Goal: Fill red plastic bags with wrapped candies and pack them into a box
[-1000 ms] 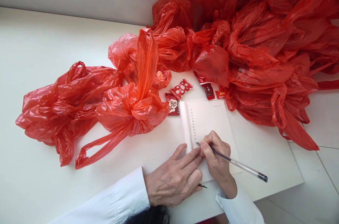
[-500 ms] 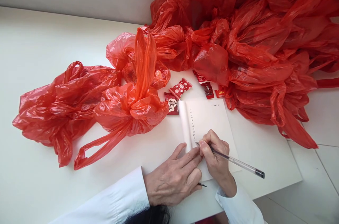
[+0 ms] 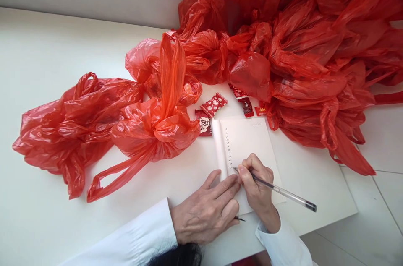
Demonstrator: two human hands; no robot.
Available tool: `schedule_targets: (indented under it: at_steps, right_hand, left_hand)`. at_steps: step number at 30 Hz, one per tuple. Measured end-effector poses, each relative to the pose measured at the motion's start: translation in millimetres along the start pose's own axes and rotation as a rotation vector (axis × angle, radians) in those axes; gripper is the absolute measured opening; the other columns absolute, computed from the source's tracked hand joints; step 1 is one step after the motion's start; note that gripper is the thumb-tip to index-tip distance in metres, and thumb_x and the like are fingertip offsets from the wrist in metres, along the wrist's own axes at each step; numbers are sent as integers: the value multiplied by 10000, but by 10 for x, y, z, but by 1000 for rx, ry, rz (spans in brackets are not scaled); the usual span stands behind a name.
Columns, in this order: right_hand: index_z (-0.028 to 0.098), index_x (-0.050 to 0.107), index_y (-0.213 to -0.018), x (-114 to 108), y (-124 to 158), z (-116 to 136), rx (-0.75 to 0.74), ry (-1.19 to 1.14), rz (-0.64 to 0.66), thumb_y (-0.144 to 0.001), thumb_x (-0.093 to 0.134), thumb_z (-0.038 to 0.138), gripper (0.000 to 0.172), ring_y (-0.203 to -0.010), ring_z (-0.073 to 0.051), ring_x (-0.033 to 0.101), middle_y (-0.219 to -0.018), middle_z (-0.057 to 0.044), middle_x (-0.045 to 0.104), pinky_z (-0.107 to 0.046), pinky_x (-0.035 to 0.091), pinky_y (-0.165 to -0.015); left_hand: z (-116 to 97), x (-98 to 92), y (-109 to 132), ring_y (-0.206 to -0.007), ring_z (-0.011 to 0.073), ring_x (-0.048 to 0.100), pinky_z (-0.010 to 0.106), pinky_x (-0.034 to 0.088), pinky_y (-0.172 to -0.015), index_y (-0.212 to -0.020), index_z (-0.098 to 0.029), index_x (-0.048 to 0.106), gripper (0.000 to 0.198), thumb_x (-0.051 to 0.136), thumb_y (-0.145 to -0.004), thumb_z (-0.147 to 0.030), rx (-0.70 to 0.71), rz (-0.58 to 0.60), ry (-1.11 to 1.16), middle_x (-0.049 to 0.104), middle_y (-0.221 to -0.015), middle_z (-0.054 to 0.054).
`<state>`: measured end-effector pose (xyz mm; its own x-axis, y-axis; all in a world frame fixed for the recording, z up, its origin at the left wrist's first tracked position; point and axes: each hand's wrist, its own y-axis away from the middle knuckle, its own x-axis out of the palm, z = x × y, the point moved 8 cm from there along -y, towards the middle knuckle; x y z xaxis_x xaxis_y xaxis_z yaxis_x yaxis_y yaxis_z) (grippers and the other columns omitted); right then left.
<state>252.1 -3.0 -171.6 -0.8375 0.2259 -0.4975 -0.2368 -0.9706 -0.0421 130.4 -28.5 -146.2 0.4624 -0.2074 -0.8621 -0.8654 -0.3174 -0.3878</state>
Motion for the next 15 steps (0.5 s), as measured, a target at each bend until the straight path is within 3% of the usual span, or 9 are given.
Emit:
schedule_targets:
  at_steps: [15]
  right_hand:
    - [222,371,-679,39,-14,-9,9,-54,31,-903,465,237,243,-439,-76,351,-509,88,386,-214,323,-448]
  left_hand:
    - [11,12,-2,-1308,304,445,507,383,-1017,-845,-152,562,196,459,-945,-286,9,15,29,594,-1297,181]
